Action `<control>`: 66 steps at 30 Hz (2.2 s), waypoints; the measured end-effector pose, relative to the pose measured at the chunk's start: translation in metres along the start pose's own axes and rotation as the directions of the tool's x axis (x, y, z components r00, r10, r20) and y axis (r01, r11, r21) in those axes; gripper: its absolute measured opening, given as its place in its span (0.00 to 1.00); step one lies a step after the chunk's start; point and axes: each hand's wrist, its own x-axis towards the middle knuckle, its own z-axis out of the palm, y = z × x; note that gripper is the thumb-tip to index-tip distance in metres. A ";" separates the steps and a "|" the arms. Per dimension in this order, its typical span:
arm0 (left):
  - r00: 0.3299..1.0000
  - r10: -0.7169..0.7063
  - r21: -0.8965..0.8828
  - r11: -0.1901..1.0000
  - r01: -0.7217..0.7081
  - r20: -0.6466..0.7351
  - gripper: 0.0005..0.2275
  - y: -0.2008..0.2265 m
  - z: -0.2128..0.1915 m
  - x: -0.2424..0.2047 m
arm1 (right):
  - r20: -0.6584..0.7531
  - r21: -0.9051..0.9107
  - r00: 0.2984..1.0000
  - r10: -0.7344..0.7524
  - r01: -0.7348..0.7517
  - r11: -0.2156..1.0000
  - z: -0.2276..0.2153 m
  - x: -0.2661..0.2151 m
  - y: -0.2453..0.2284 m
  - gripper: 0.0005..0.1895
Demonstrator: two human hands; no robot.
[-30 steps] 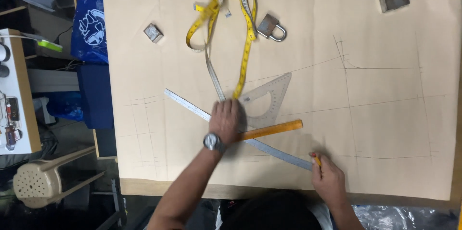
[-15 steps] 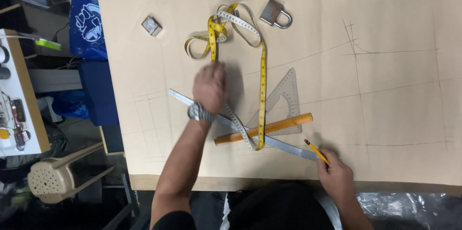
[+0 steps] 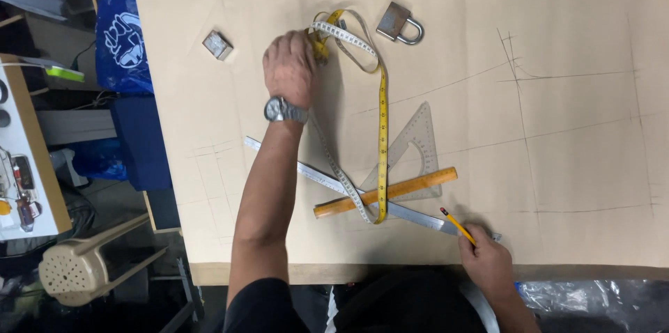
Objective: The person uses a yellow ruler and a pencil to draw straight lines on a large sheet of beige fabric. They also use a metal ruler and a flexible measuring tape to measure and mark specific points on the fabric, creating a pattern layout.
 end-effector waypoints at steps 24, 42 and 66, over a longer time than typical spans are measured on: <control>0.766 -0.452 -0.049 0.847 0.529 0.458 0.29 0.011 0.034 -0.006 | -0.055 0.001 0.984 -0.172 0.172 0.985 0.004 0.004 -0.018 0.16; 0.722 -0.343 -0.614 0.379 0.692 0.601 0.03 0.115 0.004 -0.030 | -0.226 0.717 0.974 0.011 0.159 0.679 -0.084 -0.011 -0.062 0.05; 0.509 0.385 -0.581 0.093 0.809 0.770 0.02 0.558 -0.033 -0.111 | 0.133 0.991 0.991 0.012 -0.133 -0.018 -0.143 -0.056 0.201 0.11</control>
